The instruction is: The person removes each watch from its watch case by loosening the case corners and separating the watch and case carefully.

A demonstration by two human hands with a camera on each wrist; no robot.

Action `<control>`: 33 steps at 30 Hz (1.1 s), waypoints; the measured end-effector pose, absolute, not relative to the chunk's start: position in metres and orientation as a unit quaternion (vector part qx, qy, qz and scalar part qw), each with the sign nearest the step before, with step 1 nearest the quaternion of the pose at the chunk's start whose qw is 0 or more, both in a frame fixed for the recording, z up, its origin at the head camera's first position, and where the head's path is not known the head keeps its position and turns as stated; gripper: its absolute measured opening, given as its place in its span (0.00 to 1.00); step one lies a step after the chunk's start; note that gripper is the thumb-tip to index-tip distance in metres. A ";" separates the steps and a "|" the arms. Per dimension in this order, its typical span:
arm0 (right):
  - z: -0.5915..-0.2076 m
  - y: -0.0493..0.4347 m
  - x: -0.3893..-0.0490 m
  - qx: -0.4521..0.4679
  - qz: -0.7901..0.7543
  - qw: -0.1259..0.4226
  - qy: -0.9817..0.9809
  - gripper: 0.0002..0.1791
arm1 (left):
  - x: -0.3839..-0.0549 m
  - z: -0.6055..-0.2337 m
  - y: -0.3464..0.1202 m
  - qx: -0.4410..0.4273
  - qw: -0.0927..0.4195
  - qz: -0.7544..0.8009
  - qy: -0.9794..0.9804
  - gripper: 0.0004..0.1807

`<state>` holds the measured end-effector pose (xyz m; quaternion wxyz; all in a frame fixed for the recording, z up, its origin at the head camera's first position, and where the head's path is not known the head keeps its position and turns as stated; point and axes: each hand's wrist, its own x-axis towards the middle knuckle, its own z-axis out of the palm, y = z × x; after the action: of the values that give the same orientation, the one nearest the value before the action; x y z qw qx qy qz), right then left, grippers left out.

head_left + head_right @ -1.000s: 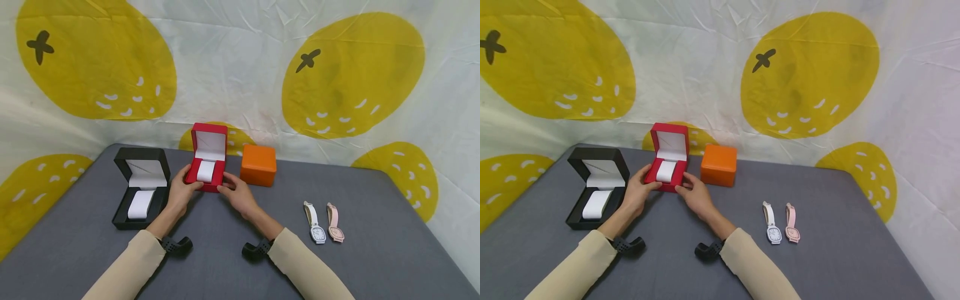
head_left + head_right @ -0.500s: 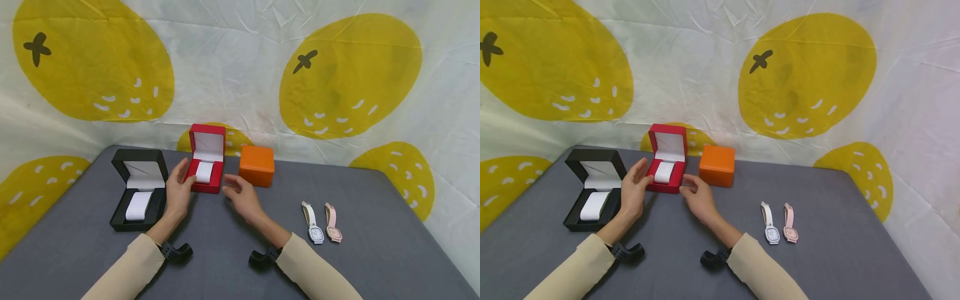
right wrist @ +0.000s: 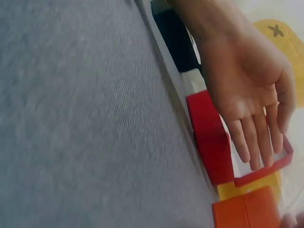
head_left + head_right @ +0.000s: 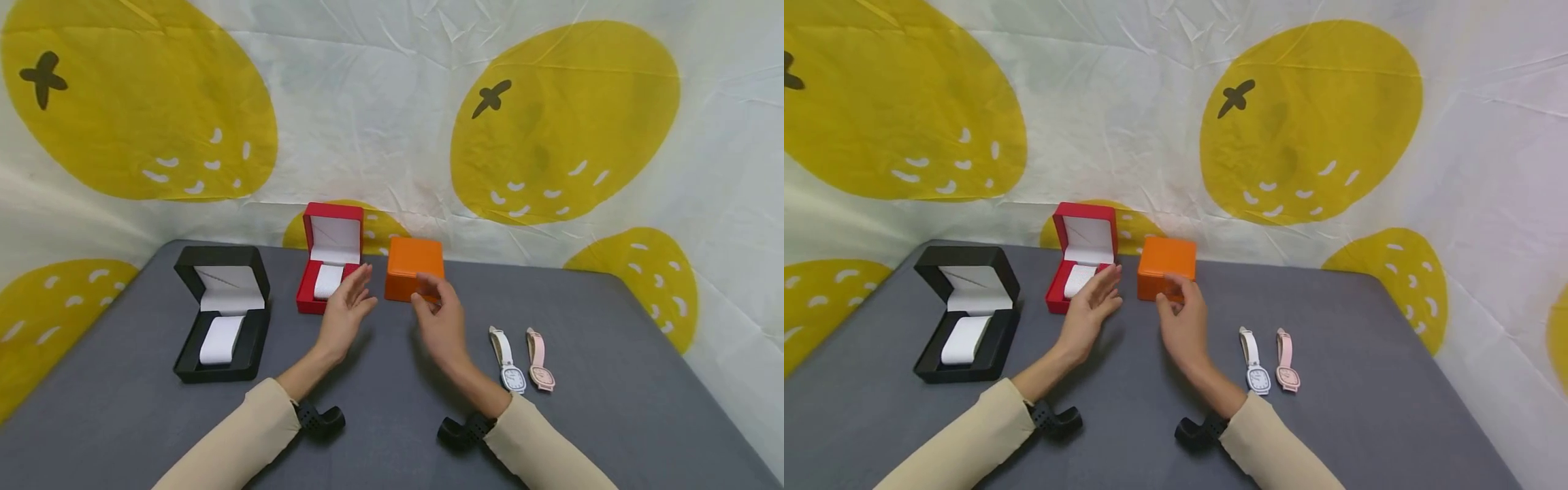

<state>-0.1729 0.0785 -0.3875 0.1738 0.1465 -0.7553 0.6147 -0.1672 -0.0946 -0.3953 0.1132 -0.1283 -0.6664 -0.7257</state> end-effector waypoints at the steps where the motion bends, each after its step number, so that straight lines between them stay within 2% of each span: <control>1: -0.388 0.081 -0.174 0.137 0.608 0.189 -0.759 0.18 | -0.168 -0.396 -0.091 -0.132 0.105 -0.720 -0.673 0.32; 4: -0.389 0.085 -0.178 0.106 0.579 0.219 -0.778 0.19 | -0.169 -0.395 -0.082 -0.127 0.093 -0.705 -0.692 0.34; 7: -0.393 0.087 -0.182 0.082 0.567 0.224 -0.788 0.24 | -0.171 -0.397 -0.076 -0.113 0.083 -0.694 -0.706 0.35; 14: -0.404 0.098 -0.193 0.057 0.580 0.142 -0.800 0.35 | -0.183 -0.405 -0.063 -0.078 0.037 -0.692 -0.717 0.39; 19: -0.411 0.097 -0.200 0.079 0.629 0.075 -0.769 0.38 | -0.191 -0.410 -0.060 -0.077 0.029 -0.686 -0.723 0.43; 33: -0.416 0.097 -0.206 0.104 0.665 0.046 -0.738 0.41 | -0.201 -0.418 -0.065 -0.114 0.018 -0.667 -0.736 0.45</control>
<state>-0.2061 0.0972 -0.4157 0.0461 0.1044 -0.7377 0.6654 -0.2005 -0.0648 -0.4177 0.0183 -0.1141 -0.7362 -0.6669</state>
